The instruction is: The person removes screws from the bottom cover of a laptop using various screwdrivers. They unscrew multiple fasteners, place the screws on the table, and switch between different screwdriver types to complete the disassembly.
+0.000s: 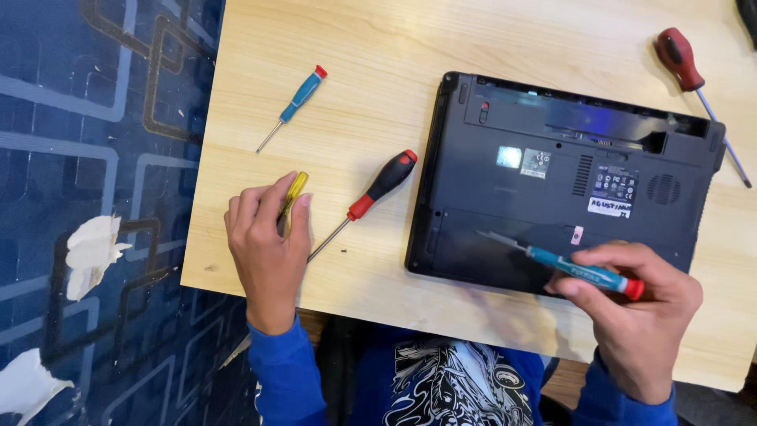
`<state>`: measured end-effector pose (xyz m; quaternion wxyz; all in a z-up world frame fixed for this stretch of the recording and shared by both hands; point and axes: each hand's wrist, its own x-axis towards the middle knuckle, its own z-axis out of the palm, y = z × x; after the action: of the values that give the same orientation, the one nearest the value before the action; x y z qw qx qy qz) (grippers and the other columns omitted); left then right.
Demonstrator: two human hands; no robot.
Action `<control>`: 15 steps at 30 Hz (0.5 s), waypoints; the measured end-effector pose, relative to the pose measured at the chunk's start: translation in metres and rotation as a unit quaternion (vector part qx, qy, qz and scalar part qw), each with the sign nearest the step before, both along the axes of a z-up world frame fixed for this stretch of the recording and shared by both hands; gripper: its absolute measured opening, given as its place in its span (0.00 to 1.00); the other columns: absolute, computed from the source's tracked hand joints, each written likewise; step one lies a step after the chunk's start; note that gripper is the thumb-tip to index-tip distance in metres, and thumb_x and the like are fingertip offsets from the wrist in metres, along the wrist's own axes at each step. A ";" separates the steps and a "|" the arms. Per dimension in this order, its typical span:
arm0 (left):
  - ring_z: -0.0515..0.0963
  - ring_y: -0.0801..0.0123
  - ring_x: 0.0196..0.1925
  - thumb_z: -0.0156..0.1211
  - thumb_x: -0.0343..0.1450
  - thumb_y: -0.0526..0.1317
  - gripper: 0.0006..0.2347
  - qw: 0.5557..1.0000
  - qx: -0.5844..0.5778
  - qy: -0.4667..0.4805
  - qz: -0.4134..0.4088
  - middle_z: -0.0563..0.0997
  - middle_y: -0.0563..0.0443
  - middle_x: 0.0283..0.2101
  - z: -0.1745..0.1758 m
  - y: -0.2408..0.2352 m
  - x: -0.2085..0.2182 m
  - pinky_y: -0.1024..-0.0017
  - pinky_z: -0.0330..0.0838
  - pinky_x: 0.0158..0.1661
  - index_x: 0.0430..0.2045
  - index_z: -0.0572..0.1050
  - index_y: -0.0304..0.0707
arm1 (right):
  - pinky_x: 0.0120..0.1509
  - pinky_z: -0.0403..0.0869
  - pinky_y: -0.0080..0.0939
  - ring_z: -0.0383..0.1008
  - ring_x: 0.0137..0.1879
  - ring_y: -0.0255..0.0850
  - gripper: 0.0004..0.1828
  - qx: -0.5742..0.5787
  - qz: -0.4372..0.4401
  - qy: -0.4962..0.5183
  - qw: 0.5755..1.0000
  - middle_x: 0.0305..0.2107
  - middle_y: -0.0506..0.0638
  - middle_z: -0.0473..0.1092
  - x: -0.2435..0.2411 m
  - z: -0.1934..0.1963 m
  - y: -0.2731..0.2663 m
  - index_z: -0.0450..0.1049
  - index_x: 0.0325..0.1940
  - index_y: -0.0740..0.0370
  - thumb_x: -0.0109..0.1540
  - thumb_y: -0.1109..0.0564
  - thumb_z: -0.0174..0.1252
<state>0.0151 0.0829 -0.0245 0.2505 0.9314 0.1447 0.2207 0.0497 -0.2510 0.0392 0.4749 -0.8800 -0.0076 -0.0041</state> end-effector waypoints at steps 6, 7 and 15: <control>0.72 0.56 0.43 0.65 0.73 0.36 0.09 0.999 0.004 0.001 0.033 0.77 0.48 0.42 0.011 -0.008 0.009 0.60 0.64 0.43 0.46 0.80 0.39 | 0.54 0.84 0.43 0.77 0.47 0.45 0.19 0.287 0.006 0.003 0.958 0.39 0.55 0.71 0.016 -0.014 0.024 0.70 0.44 0.57 0.60 0.42 0.63; 0.72 0.57 0.44 0.65 0.73 0.36 0.08 0.999 0.002 -0.001 0.032 0.78 0.48 0.43 0.014 -0.011 0.010 0.60 0.64 0.43 0.45 0.80 0.39 | 0.56 0.85 0.47 0.79 0.47 0.49 0.15 0.255 -0.011 -0.024 0.967 0.39 0.60 0.71 0.016 -0.015 0.033 0.67 0.45 0.60 0.63 0.48 0.59; 0.76 0.59 0.38 0.64 0.69 0.27 0.09 0.982 -0.101 -0.056 -0.153 0.83 0.45 0.41 0.034 -0.055 0.026 0.62 0.68 0.42 0.42 0.79 0.31 | 0.51 0.86 0.51 0.82 0.43 0.58 0.08 0.067 0.041 -0.153 0.985 0.33 0.65 0.71 0.019 -0.031 0.070 0.65 0.41 0.75 0.65 0.64 0.54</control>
<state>0.0415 0.0276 0.0093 0.3815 0.8987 0.0080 0.2163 0.0685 -0.1810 0.0079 0.5256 -0.8342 -0.1157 -0.1202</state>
